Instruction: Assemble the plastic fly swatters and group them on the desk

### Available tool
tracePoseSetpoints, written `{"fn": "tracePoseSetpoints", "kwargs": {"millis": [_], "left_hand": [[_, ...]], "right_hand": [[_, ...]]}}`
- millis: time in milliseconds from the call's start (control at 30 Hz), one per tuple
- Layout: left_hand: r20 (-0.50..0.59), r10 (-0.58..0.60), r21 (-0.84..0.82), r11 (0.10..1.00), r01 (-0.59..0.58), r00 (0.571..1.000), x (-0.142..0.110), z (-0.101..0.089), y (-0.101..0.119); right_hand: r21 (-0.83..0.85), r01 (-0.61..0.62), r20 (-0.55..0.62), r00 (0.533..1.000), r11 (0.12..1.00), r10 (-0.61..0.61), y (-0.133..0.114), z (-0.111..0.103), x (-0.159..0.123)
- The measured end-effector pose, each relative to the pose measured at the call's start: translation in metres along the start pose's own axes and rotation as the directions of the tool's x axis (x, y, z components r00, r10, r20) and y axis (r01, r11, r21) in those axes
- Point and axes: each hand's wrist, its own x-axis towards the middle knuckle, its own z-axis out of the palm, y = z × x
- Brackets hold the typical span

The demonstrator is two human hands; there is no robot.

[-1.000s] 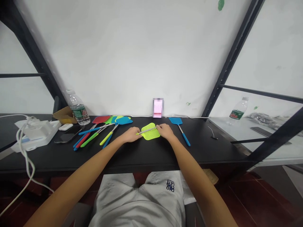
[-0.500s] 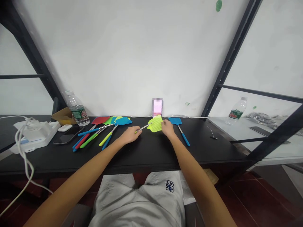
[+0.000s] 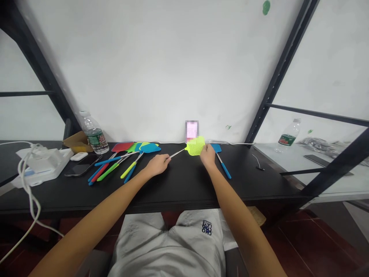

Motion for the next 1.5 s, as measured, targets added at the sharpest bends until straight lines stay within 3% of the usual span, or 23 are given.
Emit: {"fn": "tracePoseSetpoints", "kwargs": {"millis": [100, 300, 733, 1000, 1367, 1500], "left_hand": [[0.010, -0.001, 0.000, 1.000, 0.001, 1.000, -0.001, -0.001, 0.000], [0.000, 0.017, -0.010, 1.000, -0.017, 1.000, -0.002, -0.002, 0.000], [-0.073, 0.216, -0.088, 0.971, -0.222, 0.974, -0.001, -0.005, -0.005], [-0.038, 0.270, -0.114, 0.955, -0.273, 0.962, -0.002, -0.006, -0.005], [-0.049, 0.204, -0.045, 0.977, -0.206, 0.978, -0.001, -0.004, -0.011], [-0.050, 0.190, 0.021, 0.982, -0.190, 0.980, -0.003, -0.006, -0.010]], "right_hand": [[0.083, -0.029, -0.051, 0.998, 0.996, 0.033, -0.001, 0.000, -0.001], [0.089, -0.037, -0.037, 0.999, 0.995, 0.040, -0.006, 0.001, -0.005], [0.034, -0.093, -0.016, 0.995, 0.995, 0.094, -0.005, -0.007, -0.004], [0.014, -0.041, -0.057, 0.998, 0.999, 0.042, -0.007, -0.012, -0.006], [0.114, 0.024, -0.006, 1.000, 0.993, -0.024, -0.012, -0.008, -0.014], [0.069, 0.033, 0.007, 0.999, 0.997, -0.033, -0.010, -0.007, -0.013]]}}
